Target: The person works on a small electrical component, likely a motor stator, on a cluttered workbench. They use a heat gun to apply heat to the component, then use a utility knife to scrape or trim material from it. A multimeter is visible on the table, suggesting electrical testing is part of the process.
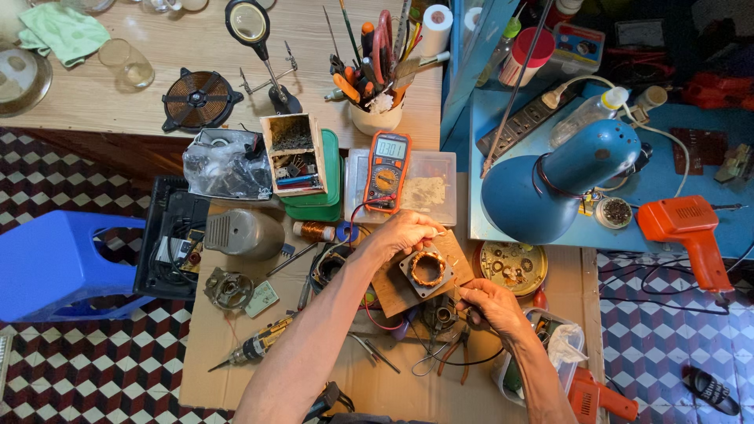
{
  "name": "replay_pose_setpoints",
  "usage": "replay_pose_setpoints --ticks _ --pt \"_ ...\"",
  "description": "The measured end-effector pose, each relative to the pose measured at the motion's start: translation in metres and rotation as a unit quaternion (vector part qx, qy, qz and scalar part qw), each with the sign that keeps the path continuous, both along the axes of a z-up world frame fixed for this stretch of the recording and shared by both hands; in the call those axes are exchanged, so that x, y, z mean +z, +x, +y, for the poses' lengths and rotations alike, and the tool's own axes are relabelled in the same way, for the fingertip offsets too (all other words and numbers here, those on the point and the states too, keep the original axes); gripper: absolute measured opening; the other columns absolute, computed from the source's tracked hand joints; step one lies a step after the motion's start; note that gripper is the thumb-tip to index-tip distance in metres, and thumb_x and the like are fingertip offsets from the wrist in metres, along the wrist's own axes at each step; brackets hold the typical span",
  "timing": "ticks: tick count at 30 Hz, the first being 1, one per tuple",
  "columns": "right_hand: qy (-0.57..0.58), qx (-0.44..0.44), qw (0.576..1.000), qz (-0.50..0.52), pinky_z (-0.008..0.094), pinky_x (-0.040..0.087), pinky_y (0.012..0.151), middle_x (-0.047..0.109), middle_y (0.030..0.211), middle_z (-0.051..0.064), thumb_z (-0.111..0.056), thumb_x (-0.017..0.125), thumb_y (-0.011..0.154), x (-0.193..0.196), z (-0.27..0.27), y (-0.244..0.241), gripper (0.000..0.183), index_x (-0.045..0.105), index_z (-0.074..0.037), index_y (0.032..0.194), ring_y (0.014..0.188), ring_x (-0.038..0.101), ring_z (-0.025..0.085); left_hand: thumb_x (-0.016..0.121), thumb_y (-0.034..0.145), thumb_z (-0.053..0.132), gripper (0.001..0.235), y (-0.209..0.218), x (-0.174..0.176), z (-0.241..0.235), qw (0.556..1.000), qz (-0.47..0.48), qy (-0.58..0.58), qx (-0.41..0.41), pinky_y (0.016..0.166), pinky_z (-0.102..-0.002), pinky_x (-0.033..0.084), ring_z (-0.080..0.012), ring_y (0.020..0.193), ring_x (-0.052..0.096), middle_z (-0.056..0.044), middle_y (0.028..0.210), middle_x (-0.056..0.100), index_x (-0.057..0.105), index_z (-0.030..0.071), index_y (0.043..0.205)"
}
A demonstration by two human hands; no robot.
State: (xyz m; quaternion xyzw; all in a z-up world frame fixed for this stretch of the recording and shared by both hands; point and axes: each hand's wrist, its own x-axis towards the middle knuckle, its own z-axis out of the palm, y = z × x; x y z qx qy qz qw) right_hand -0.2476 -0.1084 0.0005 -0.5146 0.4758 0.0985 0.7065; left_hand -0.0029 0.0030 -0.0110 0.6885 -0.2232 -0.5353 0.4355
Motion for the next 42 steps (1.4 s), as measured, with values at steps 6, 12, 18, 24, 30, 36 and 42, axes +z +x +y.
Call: replay_pose_setpoints --ticks 6,12,18,24,30,36,42 --pt "-0.021 0.021 1.0 0.002 0.025 0.033 0.04 0.074 0.08 0.009 -0.015 0.066 0.091 0.009 0.001 0.004 0.019 0.067 0.0 0.104 0.048 0.049 0.008 0.063 0.092 0.022 0.031 0.001 0.003 -0.001 1.0 0.014 -0.001 -0.007 0.049 -0.022 0.039 -0.0079 0.066 0.062 -0.003 0.086 0.071 0.077 0.013 0.119" --pt "-0.017 0.017 1.0 -0.016 0.023 0.034 0.041 0.073 0.08 0.007 -0.014 0.067 0.091 0.002 0.001 -0.001 0.016 0.068 -0.002 0.101 0.049 0.049 0.007 0.062 0.094 0.022 0.031 0.001 -0.008 -0.002 0.999 0.034 -0.01 -0.001 0.048 -0.021 0.039 -0.0068 0.065 0.056 0.0 0.084 0.067 0.076 0.011 0.119" --pt "-0.007 0.019 0.999 -0.026 0.024 0.033 0.041 0.072 0.079 0.009 -0.015 0.066 0.092 0.001 0.002 -0.001 0.013 0.066 -0.003 0.097 0.049 0.049 0.008 0.062 0.094 0.021 0.031 0.001 -0.002 0.003 0.999 0.033 -0.019 0.0 0.048 -0.02 0.038 -0.0057 0.067 0.057 0.0 0.083 0.067 0.075 0.01 0.12" --pt "-0.018 0.026 0.999 -0.022 0.024 0.034 0.041 0.073 0.079 0.008 -0.015 0.067 0.092 0.003 0.002 -0.001 0.013 0.065 -0.003 0.096 0.05 0.049 0.008 0.06 0.095 0.02 0.032 0.0 0.006 0.006 0.999 0.028 -0.024 -0.001 0.049 -0.02 0.039 -0.0059 0.065 0.054 0.001 0.082 0.066 0.075 0.011 0.121" --pt "-0.028 0.037 0.999 -0.018 0.024 0.034 0.042 0.073 0.084 0.009 -0.017 0.067 0.092 0.01 0.003 0.0 0.022 0.067 0.002 0.104 0.052 0.049 0.008 0.06 0.096 0.023 0.031 -0.002 0.012 0.007 1.0 0.016 -0.007 0.006 0.051 -0.02 0.041 -0.0053 0.066 0.053 0.002 0.084 0.067 0.076 0.013 0.12" --pt "-0.098 0.062 0.993 0.023 0.027 0.04 0.051 0.077 0.091 0.013 -0.03 0.063 0.093 0.018 0.022 -0.037 0.047 0.065 -0.006 0.133 0.061 0.053 0.015 0.06 0.096 0.023 0.031 -0.004 0.012 0.008 1.0 0.017 -0.005 0.009 0.053 -0.019 0.043 -0.0058 0.067 0.055 0.001 0.085 0.067 0.075 0.014 0.121" --pt "-0.349 0.147 0.926 0.0 0.033 0.053 0.09 0.069 0.12 0.009 -0.036 0.07 0.092 0.04 0.045 -0.045 0.046 0.07 -0.005 0.127 0.105 0.067 0.02 0.059 0.095 0.022 0.032 -0.005 0.016 0.007 1.0 0.011 -0.021 0.005 0.05 -0.022 0.043 -0.0068 0.066 0.06 -0.002 0.085 0.068 0.074 0.013 0.121"
